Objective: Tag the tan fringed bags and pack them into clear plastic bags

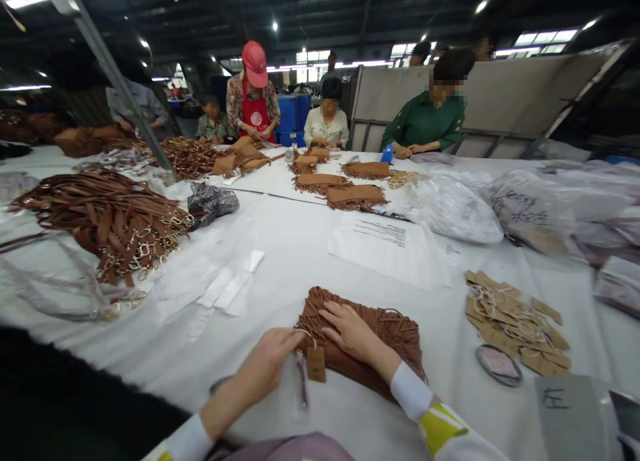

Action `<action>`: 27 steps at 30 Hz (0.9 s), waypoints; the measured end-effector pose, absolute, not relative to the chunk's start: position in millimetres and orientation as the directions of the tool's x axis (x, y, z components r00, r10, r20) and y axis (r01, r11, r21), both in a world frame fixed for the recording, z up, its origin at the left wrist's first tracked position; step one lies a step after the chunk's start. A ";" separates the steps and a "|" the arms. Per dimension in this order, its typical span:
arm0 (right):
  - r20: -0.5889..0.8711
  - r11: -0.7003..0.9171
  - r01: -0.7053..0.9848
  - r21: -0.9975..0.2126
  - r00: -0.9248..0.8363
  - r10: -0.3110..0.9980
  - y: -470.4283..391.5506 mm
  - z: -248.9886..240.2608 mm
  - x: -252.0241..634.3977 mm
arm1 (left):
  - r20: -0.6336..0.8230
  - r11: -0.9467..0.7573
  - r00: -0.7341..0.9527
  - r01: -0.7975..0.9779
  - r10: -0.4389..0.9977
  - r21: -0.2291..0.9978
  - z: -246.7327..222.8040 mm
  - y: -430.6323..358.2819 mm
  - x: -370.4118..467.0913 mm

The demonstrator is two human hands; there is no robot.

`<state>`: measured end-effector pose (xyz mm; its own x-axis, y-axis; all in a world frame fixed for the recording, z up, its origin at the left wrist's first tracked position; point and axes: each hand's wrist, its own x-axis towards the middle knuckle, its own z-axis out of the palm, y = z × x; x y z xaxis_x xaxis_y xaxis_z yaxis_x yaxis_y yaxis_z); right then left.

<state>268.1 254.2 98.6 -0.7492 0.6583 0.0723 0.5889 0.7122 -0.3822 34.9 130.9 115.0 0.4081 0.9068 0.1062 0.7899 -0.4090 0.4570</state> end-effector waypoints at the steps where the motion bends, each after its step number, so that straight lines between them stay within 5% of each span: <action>1: 0.072 0.708 0.602 -0.368 -0.741 0.667 248.3 99.6 274.6 | 0.076 -0.389 0.389 0.850 0.918 0.356 110.0 126.1 11.1; 6: 0.071 0.705 0.648 -0.287 -0.720 0.691 206.2 94.9 295.0 | -0.012 -0.664 0.673 0.733 0.740 0.143 88.1 111.5 -33.3; 10: 0.126 0.686 0.699 -0.204 -0.676 0.726 180.9 75.4 296.8 | 0.103 -0.835 0.829 0.547 0.550 0.061 75.2 119.8 1.9; 14: 0.144 0.654 0.697 -0.295 -0.644 0.752 180.4 72.9 296.1 | 0.293 -0.767 0.724 0.639 0.625 0.056 60.8 131.7 57.8; 20: 0.168 0.419 0.557 -0.717 -0.445 0.880 188.3 98.3 314.9 | 0.348 -0.446 0.376 0.883 0.859 0.147 50.7 133.1 132.6; 24: 0.267 0.375 0.629 -0.681 -0.263 0.927 200.7 108.4 334.6 | 0.439 -0.535 0.447 0.840 0.779 0.095 47.0 125.5 131.2; 27: 0.261 0.352 0.762 -0.543 -0.245 0.934 221.8 109.6 338.4 | 0.521 -0.689 0.621 0.720 0.586 -0.083 47.1 127.5 122.6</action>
<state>338.4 221.8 109.6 -0.2451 0.9338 0.2607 0.7625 0.3517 -0.5431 122.6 127.5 47.1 0.6208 0.5862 0.5205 0.7202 -0.6888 -0.0831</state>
